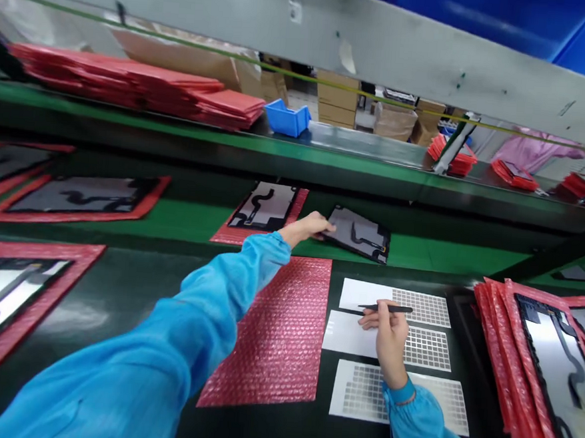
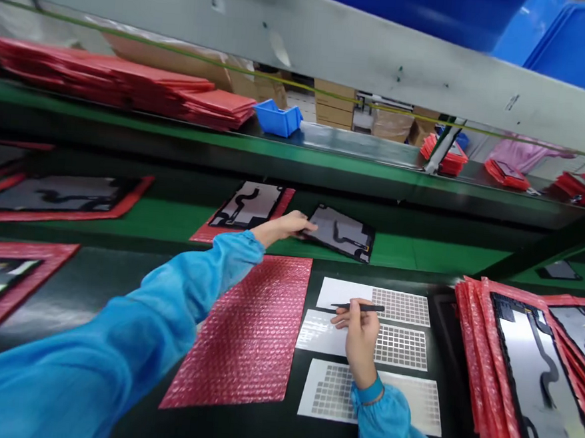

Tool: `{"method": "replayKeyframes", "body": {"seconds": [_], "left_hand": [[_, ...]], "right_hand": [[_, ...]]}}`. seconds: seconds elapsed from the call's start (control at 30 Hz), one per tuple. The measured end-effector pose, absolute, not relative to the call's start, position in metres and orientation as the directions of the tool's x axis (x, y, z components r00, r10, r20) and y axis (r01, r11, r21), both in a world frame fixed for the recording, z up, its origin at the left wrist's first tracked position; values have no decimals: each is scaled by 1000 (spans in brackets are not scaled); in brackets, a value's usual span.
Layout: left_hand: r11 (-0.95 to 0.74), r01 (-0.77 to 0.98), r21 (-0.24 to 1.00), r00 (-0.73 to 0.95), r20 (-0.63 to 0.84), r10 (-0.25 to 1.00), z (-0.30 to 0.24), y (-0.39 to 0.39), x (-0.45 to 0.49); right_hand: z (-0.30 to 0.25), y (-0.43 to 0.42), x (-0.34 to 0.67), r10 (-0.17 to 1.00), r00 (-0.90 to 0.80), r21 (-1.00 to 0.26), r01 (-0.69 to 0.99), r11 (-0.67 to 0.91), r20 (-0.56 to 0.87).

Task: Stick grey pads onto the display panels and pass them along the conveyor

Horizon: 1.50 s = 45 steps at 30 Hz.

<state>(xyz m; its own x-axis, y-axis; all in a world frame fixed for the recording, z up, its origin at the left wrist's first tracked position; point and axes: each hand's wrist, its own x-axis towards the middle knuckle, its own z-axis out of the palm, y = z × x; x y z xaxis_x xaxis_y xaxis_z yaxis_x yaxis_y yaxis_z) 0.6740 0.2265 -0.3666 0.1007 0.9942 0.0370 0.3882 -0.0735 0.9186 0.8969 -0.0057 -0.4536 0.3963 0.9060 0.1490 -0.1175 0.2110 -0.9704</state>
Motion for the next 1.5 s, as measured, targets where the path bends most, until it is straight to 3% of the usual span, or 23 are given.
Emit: {"method": "replayKeyframes", "body": {"seconds": [0.2,0.33,0.57,0.73,0.87,1.0,1.13,1.23,1.33,1.5], "left_hand": [[-141,174,974,-29,148,989,-336,206,630],[-91,141,986,27,88,996,-343,180,586],[48,297,954,226,-119,967,-405,144,558],[-49,444,895,185,-38,982,-428,141,550],[-272,561,782,164,218,962,-422,122,564],[-602,526,601,457,397,796,-417,82,624],[-759,362,541,742,326,586,-429,32,704],[-864,367,346,870,201,450,-441,6,744],[-894,397,207,895,129,428,-449,-5,758],[-898,412,154,894,121,431,-453,-6,756]], "right_hand": [[-445,-2,916,896,401,-942,-182,282,191],[-428,-6,935,894,378,-939,-141,313,241],[-409,-25,971,937,261,-972,107,209,230],[-417,-36,1000,953,232,-958,255,133,194],[-428,-37,1013,966,219,-952,299,71,141],[-437,-33,1016,974,209,-956,293,20,84],[-441,-28,1014,980,193,-951,309,-15,47],[-440,-28,1011,983,176,-942,336,-12,50],[-437,-27,1009,984,176,-941,338,-22,41],[-437,-27,1009,987,160,-938,344,-29,28]]}}
